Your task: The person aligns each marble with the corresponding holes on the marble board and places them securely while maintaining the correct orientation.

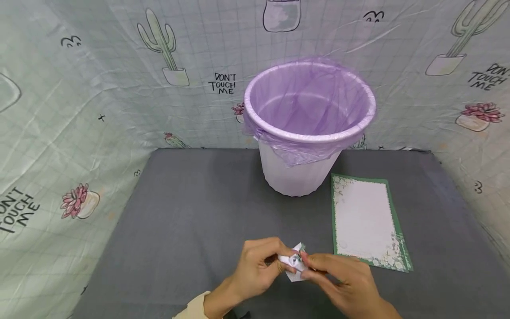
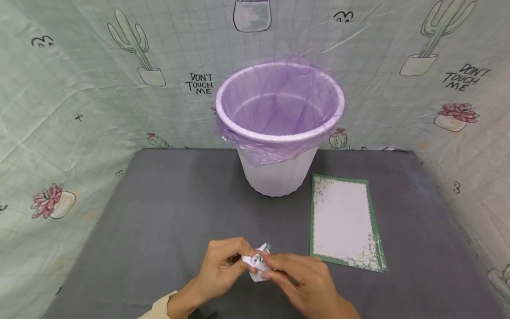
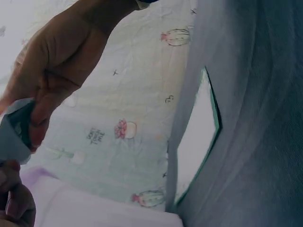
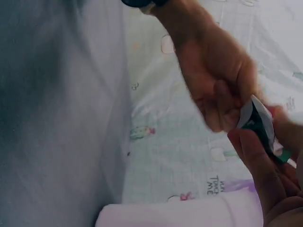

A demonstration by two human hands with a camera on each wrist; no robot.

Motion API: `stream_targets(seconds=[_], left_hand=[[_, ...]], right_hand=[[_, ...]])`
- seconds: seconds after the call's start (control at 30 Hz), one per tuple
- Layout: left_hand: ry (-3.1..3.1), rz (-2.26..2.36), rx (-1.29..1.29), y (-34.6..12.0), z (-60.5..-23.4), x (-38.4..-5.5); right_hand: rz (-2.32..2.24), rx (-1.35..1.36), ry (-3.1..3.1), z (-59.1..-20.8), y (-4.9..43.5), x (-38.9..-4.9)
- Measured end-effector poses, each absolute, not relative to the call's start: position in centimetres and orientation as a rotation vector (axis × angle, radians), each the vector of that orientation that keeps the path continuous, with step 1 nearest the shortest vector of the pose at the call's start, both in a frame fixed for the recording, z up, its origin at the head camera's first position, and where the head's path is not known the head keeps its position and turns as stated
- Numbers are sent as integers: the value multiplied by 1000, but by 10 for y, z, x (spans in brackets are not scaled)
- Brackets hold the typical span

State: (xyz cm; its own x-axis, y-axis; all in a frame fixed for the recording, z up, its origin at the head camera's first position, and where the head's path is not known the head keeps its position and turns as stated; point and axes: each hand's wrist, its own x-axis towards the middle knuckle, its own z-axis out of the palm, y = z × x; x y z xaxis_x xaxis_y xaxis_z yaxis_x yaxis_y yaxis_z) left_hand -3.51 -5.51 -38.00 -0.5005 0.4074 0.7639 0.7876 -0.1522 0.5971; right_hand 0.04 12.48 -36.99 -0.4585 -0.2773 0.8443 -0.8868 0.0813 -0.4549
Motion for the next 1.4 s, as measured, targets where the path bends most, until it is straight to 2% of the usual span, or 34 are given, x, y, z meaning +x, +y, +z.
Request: stream_targets(seconds=[0.13,0.23,0.4,0.57,0.83,1.0,1.2,1.4], left_hand=[[-1795,-1919,-1192,-54,-386,-32],[-1823,-1830,-1171,-54,-383,-30],[-1720,-1447,-1349,-55,-377,-36],[-1631,-1174,-1556,-65,-375,-42],[-1461,-862,-1632,-69,-356,-39],[-1489,-1079,-1618,-64,-354,-39],[-1557,-1386,-1451,-56,-372,-40],[-1660,-1701,-1323,-55,-385,-38]], right_hand=[[1301,1126,-1881,-374,125,-1],[1296,1102,-1885,-376,126,-1],[1363,1067,-1920,-373,129,1],[1474,1141,-1904,-366,132,2],[1536,1255,-1899,-358,137,2],[1561,1249,-1876,-359,139,2],[1730,1159,-1841,-370,140,1],[1627,1173,-1898,-367,136,-5]])
